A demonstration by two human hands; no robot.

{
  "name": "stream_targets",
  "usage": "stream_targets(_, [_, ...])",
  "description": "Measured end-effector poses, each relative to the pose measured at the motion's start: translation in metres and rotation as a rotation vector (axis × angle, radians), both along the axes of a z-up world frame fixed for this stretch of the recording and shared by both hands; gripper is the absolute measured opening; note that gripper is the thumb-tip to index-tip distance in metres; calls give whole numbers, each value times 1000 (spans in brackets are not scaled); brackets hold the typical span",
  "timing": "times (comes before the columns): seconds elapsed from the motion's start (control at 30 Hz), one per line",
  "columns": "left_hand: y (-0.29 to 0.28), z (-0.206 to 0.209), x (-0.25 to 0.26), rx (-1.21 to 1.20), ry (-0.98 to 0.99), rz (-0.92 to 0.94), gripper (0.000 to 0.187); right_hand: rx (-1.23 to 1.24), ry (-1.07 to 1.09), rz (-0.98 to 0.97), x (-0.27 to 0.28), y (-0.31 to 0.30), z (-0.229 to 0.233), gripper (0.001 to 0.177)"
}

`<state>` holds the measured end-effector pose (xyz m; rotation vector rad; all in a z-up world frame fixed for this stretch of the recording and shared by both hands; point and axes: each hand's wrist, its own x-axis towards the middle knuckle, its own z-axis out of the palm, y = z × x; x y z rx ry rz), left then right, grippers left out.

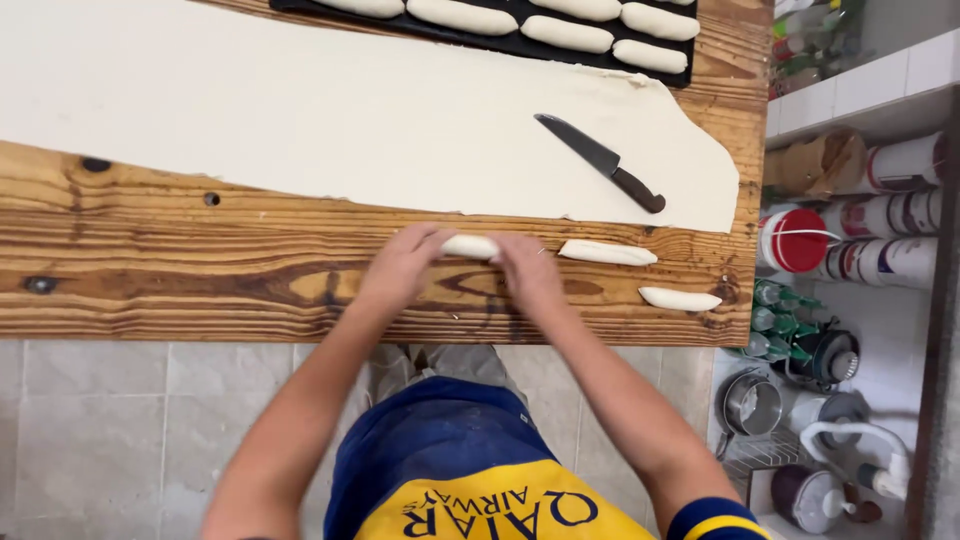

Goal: Shape dough into long ropes, cut them into segments, and arrange them on a baking tray.

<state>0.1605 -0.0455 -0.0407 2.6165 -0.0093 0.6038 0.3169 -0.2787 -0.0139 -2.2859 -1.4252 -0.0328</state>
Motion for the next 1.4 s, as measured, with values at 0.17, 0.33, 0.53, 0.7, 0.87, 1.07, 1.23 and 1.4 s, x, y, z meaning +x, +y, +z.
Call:
stream_targets(0.17, [4,31,-61,103,-6,51,50,26,139,-57,-96,31,42,51])
stream_targets(0.33, [1,68,-9,-192,259,65,64,-179,359,-164,-68,68,60,64])
stream_targets(0.53, [-10,56,-35,-327,322,-43,68,-195,416,-109,-76,57,57,68])
stream_targets(0.7, [-16,56,-30,-65,203,-24,70,-151,337,-40,-76,51,39,65])
stream_targets(0.87, [14,81,29,-123,262,150,62,-121,176,-129,-24,88,35,71])
stream_targets(1.07, [13,15,3,-78,181,-1,65,64,81,-30,-35,59,23,52])
stream_targets(1.23, [32,9,-46,-192,77,-123,43,109,247,-44,-62,42,27,42])
stream_targets(1.4, [23,38,-26,-251,-139,-24,44,-62,270,10,-74,64,32,60])
